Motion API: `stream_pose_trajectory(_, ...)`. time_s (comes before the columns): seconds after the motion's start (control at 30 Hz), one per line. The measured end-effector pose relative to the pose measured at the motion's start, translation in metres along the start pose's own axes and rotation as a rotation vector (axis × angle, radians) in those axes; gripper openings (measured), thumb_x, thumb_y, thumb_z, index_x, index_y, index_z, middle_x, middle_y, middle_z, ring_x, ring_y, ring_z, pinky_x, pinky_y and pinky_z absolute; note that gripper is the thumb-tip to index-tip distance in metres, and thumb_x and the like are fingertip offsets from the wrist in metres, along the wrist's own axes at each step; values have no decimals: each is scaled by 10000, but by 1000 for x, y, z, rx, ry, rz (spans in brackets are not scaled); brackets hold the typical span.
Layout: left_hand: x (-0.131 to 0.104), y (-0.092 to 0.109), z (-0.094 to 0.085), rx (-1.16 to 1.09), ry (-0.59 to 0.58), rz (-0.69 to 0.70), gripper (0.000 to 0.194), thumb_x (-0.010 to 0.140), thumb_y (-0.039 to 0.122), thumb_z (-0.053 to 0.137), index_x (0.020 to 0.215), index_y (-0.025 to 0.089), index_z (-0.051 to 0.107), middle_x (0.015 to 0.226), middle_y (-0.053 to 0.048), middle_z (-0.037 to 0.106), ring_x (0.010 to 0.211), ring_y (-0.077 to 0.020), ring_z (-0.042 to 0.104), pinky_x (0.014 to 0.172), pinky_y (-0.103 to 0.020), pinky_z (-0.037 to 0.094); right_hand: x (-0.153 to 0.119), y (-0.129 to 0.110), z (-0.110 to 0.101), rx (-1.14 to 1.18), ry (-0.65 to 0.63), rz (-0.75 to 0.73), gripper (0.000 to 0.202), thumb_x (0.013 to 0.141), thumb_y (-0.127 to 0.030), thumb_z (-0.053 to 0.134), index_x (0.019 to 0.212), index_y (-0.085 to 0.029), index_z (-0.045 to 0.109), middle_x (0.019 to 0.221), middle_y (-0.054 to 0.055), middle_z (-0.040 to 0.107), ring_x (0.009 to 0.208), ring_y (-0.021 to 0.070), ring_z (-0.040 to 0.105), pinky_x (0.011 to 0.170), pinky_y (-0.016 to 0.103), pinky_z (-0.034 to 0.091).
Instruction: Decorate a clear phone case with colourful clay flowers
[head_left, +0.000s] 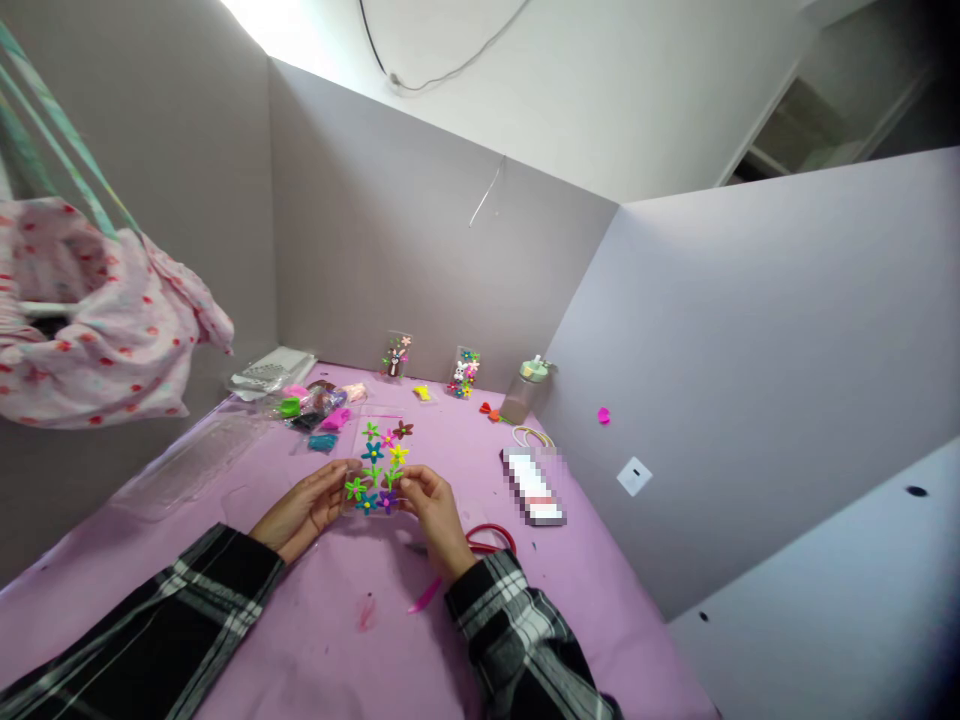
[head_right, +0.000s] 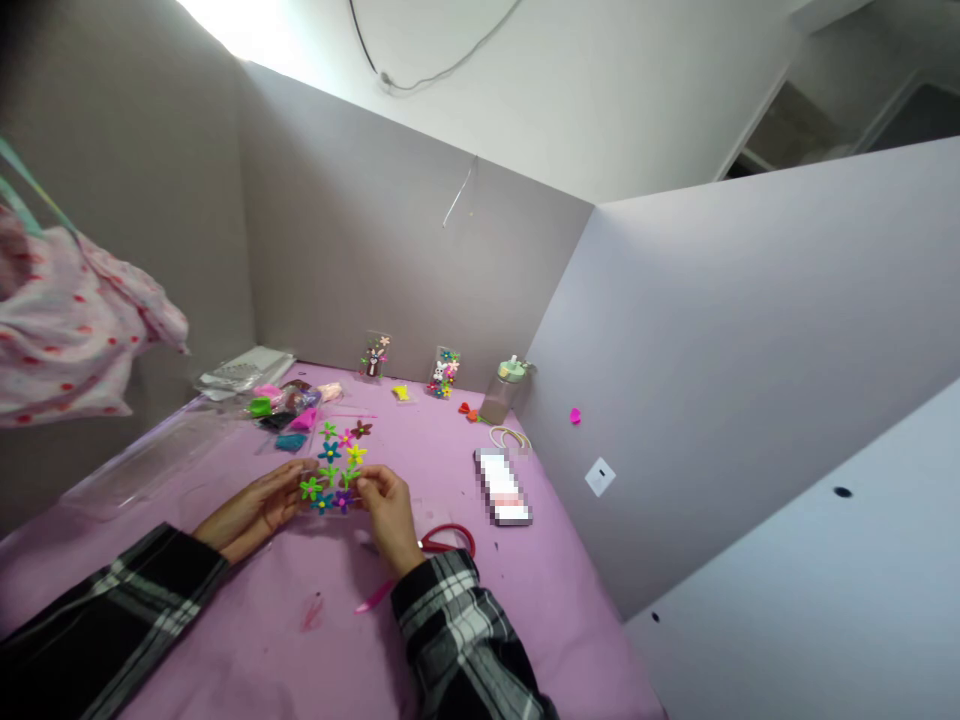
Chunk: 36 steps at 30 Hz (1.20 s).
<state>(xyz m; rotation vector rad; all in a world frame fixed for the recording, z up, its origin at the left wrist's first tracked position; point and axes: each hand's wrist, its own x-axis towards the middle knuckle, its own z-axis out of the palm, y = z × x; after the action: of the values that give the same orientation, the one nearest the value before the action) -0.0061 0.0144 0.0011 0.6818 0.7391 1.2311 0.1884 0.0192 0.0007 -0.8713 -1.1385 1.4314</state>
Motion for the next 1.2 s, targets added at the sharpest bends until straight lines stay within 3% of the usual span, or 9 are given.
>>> stream_pose_trajectory(0.33,3,-2,-3,-21,-7,20,166,892,59,580,956,113,723,919,-93,782,704,-138,730,632,-193,606,-1,1,1,7,-55,13,314,740,-459,745,889,-202,644,800,16,714,710,160,659,691,290,517)
stream_pose_trajectory(0.57,1,1,0,11,-26,32,203,910,63,547,1032,116,702,962,-109,781,717,-145,739,616,-196,605,-1,3,1,6,-37,15,285,742,-430,741,876,-193,655,780,9,702,689,143,645,669,268,505)
stream_pose_trajectory(1.0,4,-2,-2,-27,-22,43,204,905,36,542,998,115,706,976,-110,780,752,-142,745,661,-191,613,-1,1,3,21,-11,21,224,739,-366,722,861,-183,678,767,-8,675,675,124,623,652,247,511)
stream_pose_trajectory(1.2,2,-1,0,-36,4,38,236,915,9,500,977,108,704,891,-93,783,680,-126,735,611,-181,608,-1,0,4,16,14,23,216,734,-346,709,871,-183,675,765,-8,673,670,121,616,636,240,497)
